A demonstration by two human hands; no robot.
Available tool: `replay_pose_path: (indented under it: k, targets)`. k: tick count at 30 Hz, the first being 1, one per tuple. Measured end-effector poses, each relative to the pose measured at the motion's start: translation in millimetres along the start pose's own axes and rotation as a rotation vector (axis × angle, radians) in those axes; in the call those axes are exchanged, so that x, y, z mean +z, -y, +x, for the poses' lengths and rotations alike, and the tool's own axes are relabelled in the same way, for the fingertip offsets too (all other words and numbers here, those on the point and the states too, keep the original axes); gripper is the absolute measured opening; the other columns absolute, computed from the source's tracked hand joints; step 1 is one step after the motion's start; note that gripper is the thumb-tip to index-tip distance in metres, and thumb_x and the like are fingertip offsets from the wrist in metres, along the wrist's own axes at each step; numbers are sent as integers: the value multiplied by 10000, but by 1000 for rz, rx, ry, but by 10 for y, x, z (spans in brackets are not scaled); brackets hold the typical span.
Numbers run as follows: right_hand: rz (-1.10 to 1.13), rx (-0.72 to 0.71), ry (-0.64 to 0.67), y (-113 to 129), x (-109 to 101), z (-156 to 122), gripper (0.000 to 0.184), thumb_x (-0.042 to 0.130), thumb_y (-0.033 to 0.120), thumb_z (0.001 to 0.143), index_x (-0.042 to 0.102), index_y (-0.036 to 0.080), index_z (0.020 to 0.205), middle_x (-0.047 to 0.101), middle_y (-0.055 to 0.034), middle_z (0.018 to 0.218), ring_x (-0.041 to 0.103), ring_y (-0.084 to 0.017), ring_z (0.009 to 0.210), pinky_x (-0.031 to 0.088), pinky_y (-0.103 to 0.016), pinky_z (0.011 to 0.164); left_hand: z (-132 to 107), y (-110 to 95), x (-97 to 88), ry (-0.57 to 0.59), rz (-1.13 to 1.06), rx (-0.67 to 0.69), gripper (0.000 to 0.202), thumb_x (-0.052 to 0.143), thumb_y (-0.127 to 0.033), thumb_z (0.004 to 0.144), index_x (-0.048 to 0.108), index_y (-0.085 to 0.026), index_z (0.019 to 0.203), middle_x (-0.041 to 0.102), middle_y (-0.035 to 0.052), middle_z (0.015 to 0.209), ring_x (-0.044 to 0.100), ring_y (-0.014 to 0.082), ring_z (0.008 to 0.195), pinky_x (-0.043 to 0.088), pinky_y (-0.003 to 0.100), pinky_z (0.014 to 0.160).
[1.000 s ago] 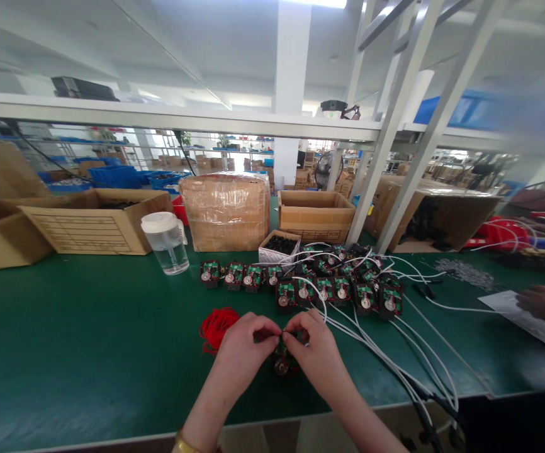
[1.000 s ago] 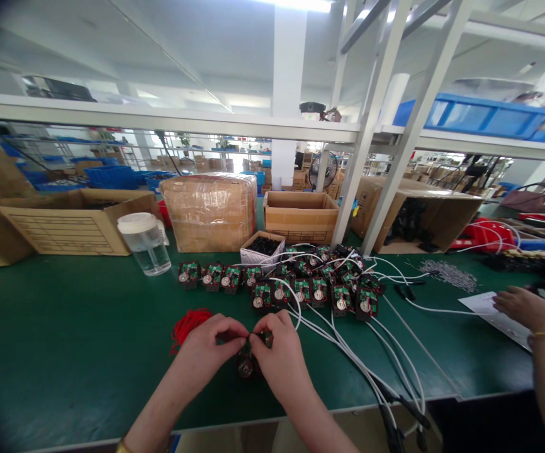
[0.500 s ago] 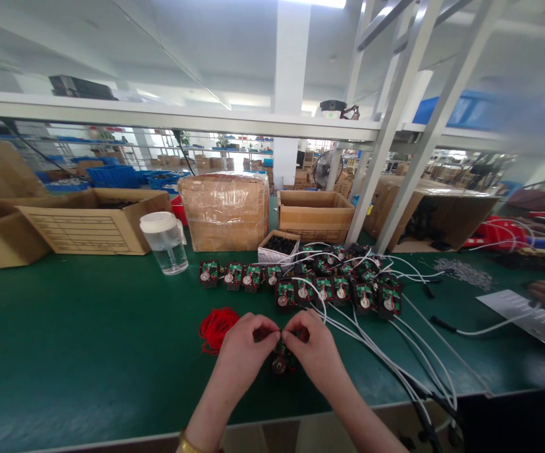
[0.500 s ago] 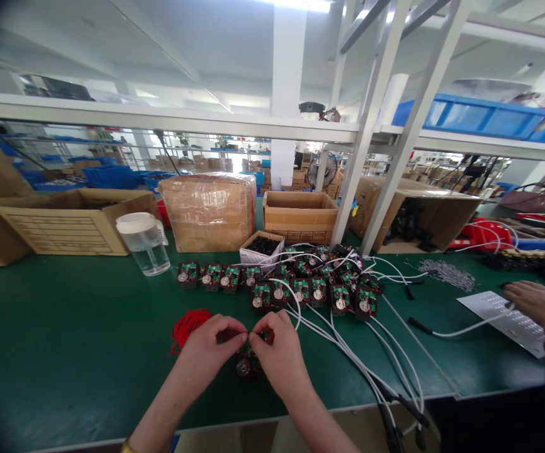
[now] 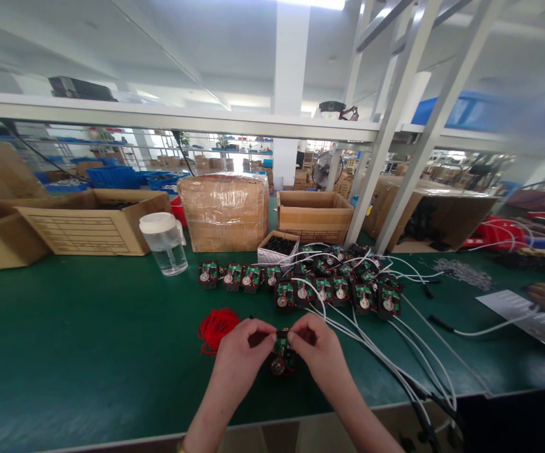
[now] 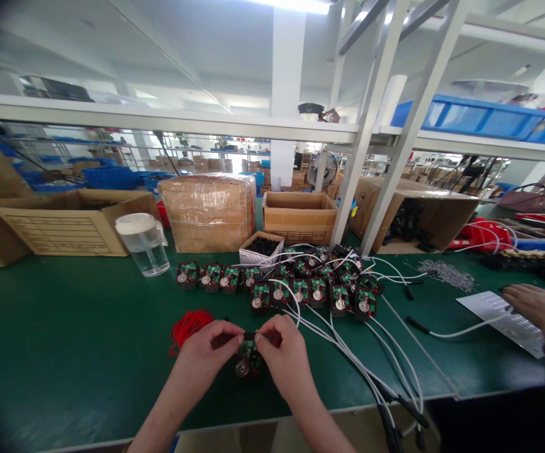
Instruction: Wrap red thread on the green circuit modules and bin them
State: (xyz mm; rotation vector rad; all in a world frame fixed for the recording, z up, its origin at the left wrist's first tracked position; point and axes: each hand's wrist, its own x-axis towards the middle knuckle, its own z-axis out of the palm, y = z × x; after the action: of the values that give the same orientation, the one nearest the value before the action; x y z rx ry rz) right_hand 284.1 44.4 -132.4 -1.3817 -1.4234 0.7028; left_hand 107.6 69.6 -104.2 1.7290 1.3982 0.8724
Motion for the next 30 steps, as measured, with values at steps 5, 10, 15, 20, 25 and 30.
replay_pose_path:
  k: [5, 10, 15, 20, 25, 30]
  targets:
    - [82, 49, -1, -84, 43, -55, 73, 620, 280, 830, 636, 211, 813, 579, 10, 733, 530, -167, 652, 430, -264, 586, -41, 20, 20, -29, -58, -8, 196, 621, -351, 787, 761, -224, 840, 741, 25, 848, 702, 217, 822, 530, 331, 777]
    - [152, 58, 10, -98, 61, -104, 108, 616, 316, 853, 624, 209, 842, 581, 10, 731, 527, -173, 670, 424, -271, 608, -91, 30, 49, -57, -95, -17, 197, 640, -373, 777, 761, -225, 824, 743, 24, 852, 698, 217, 816, 534, 336, 783]
    - [232, 77, 16, -124, 66, -128, 124, 624, 328, 858, 631, 206, 878, 571, 12, 733, 522, -172, 674, 421, -272, 617, -134, 74, 82, -91, -150, -15, 200, 650, -377, 784, 772, -232, 850, 740, 27, 865, 698, 222, 841, 537, 339, 801]
    - [303, 93, 9, -167, 72, -172, 176, 641, 357, 858, 661, 204, 943, 572, 13, 746, 525, -168, 683, 426, -269, 623, -181, 153, 130, -123, -184, 11, 230, 651, -400, 800, 787, -245, 902, 722, 28, 876, 691, 218, 851, 544, 331, 795]
    - [324, 95, -11, -214, 85, -218, 239, 649, 404, 870, 676, 201, 994, 560, 18, 738, 510, -162, 676, 411, -263, 623, -224, 200, 161, -149, -204, 45, 264, 646, -416, 801, 796, -251, 942, 706, 36, 885, 684, 217, 846, 548, 333, 788]
    - [338, 85, -26, -254, 107, -252, 238, 650, 403, 880, 686, 210, 1014, 572, 13, 760, 504, -157, 680, 407, -261, 627, -243, 214, 168, -142, -250, 38, 287, 653, -412, 791, 796, -255, 984, 698, 41, 912, 685, 215, 862, 561, 325, 792]
